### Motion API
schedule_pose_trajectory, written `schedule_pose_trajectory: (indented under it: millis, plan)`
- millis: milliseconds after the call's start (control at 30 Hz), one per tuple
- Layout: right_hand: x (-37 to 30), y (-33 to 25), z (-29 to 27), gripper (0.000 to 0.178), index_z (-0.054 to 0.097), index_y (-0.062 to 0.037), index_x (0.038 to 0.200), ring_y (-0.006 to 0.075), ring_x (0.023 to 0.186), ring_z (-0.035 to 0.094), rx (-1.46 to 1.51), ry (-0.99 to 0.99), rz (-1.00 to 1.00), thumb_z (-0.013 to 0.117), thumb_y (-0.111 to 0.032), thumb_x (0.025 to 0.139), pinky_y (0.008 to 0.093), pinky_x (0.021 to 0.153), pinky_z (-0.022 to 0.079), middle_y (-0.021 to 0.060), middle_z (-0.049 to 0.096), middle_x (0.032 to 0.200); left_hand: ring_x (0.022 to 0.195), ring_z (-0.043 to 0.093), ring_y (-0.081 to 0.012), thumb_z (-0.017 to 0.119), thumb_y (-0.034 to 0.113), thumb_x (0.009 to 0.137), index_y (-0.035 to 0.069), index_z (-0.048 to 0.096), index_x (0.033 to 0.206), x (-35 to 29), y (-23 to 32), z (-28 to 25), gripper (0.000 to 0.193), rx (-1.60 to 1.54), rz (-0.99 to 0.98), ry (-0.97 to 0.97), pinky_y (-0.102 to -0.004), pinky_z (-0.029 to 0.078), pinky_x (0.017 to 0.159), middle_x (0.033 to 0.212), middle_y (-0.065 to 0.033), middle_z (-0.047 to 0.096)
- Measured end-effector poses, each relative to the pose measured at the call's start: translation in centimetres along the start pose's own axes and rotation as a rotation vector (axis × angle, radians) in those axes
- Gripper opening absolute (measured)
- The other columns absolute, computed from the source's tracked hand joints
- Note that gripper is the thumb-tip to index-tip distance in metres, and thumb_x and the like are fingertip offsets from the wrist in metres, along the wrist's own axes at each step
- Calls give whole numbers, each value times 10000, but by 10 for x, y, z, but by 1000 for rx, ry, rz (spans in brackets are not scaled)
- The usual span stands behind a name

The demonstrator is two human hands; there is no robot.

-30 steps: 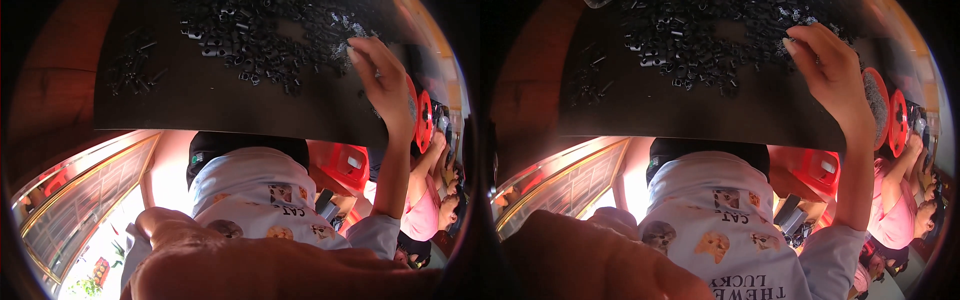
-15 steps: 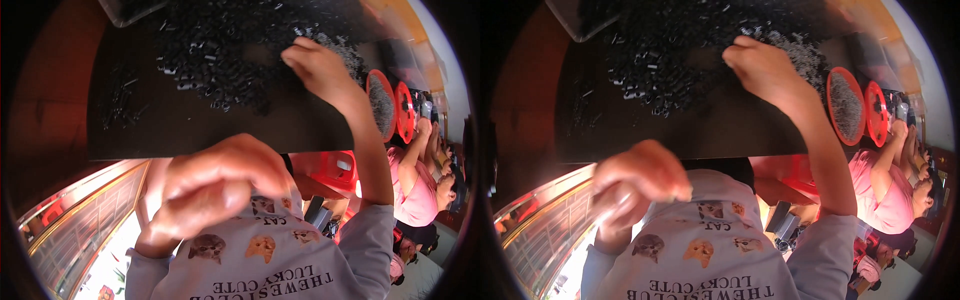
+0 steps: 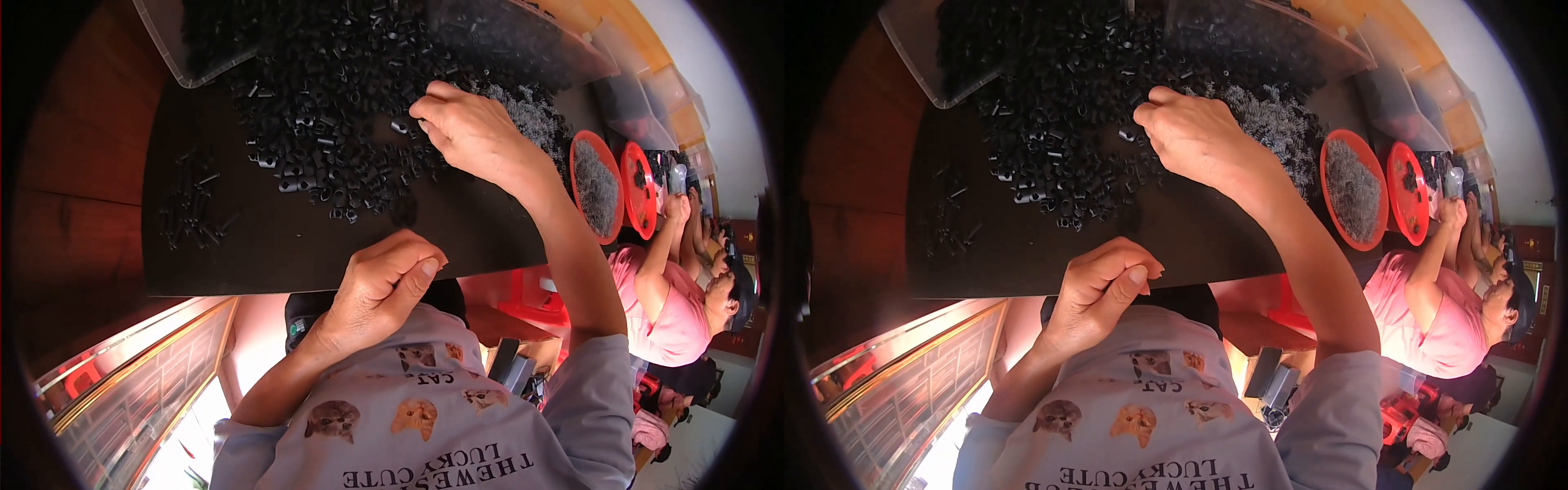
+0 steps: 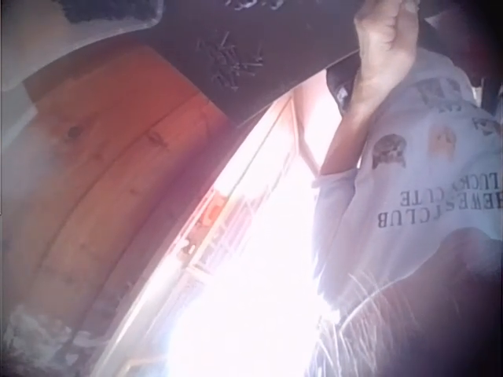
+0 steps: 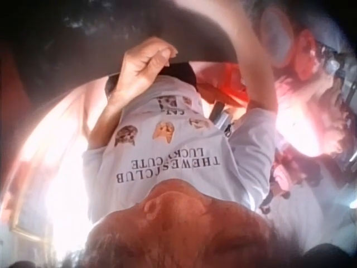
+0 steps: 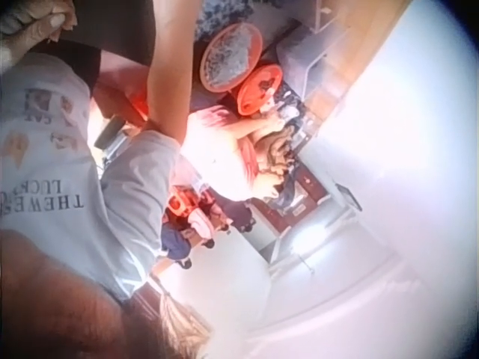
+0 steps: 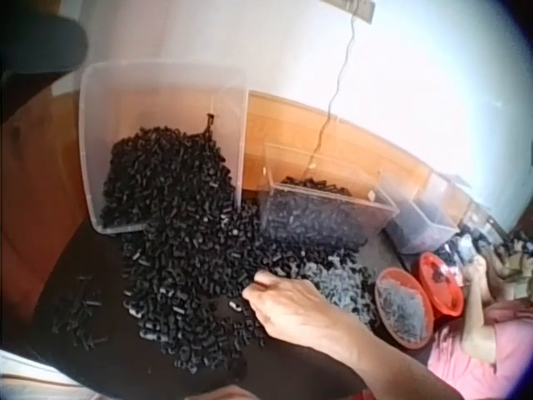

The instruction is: The person assembles plastic cord locks by picking up small springs and plastic parts from the table and pressing them together by hand.

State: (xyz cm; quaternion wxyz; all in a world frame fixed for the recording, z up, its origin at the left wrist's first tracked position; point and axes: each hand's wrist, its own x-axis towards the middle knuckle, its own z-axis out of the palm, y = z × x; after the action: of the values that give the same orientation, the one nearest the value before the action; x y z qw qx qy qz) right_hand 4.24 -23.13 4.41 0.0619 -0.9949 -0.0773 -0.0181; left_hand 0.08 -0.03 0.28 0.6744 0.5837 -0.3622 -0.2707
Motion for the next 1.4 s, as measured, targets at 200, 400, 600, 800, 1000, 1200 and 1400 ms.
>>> schedule_pose_trajectory:
  millis: [200,400,600,800,1000,1200,1400]
  plan:
    - [12,-18,7,87,617,-8,860,311,809,660,-39,18,-58,588,-88,844,450,656,533,115,609,911,702,598,-121,542,175,1006,-47,644,968,0,-4,1,248,-1,20,29,-246,495,637,943,-101,625]
    - [14,-23,8,72,581,-16,890,312,833,640,-65,26,-65,601,-78,859,420,662,530,93,575,918,709,605,-120,533,185,1011,-48,648,972,0,-2,0,262,-4,1,36,-240,497,640,942,-98,626]
    - [-33,-32,-3,205,628,-39,991,287,712,632,294,284,-161,661,-4,792,378,593,515,90,581,925,734,596,-102,515,256,1023,-15,618,962,-2,2,1,297,-248,-158,143,-249,500,658,889,-59,626]
    - [-66,-70,-10,225,638,-6,945,249,683,637,365,316,-249,671,20,725,350,532,528,84,568,871,692,552,-89,436,380,1043,40,546,904,2,1,-3,384,-419,-183,197,-229,460,636,857,-38,610]
    - [-80,-77,-6,142,571,-9,852,255,720,627,506,349,-242,670,-55,762,360,545,552,93,518,874,658,540,-97,446,321,1049,32,561,915,1,6,2,339,-412,-212,196,-235,455,615,824,-33,597]
    - [-96,-55,-18,372,584,-70,1109,291,779,647,561,273,-130,644,1,749,399,583,546,81,565,968,687,559,-87,487,171,1023,11,578,957,2,7,4,196,-326,-222,159,-231,454,642,850,-33,615]
    - [-101,26,-16,123,629,-33,979,285,733,614,229,305,78,624,-23,857,360,637,497,89,573,924,710,565,-78,487,80,976,13,599,961,1,8,3,132,-370,-195,160,-226,462,663,870,-33,616]
